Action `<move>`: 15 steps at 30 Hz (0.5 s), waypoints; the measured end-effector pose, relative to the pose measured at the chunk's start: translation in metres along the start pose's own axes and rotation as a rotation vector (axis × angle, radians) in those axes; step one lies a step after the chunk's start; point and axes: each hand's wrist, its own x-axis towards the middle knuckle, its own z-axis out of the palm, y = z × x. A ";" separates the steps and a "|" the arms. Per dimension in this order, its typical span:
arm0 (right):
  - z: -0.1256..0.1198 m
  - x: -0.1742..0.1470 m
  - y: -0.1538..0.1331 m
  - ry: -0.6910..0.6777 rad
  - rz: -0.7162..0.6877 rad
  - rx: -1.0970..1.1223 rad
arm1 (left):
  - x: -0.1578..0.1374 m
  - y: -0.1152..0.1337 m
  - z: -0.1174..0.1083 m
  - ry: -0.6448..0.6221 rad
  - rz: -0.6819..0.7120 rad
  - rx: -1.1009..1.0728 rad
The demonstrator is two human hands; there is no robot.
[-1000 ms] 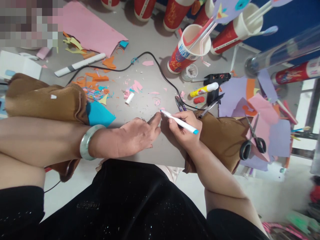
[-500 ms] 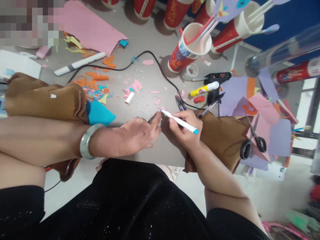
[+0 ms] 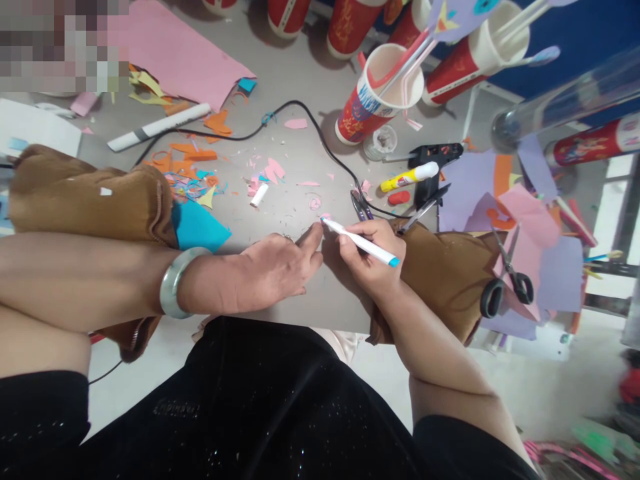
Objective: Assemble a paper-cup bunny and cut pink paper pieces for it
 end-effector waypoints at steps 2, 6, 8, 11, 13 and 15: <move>0.000 0.000 0.000 0.000 -0.010 0.008 | 0.000 0.000 0.001 0.007 -0.003 0.002; 0.000 0.001 -0.001 0.012 -0.037 0.017 | -0.001 0.000 0.002 0.040 0.006 0.024; 0.000 0.001 0.000 0.013 -0.038 0.003 | -0.001 0.000 0.001 0.023 0.013 0.015; -0.001 0.001 0.000 0.004 -0.024 -0.025 | 0.000 -0.001 -0.001 -0.038 0.008 -0.013; -0.001 0.001 0.000 -0.001 -0.021 -0.022 | 0.001 -0.001 -0.001 -0.057 0.001 -0.027; -0.001 0.001 0.000 -0.009 -0.019 0.006 | 0.001 -0.001 -0.001 -0.053 -0.006 -0.033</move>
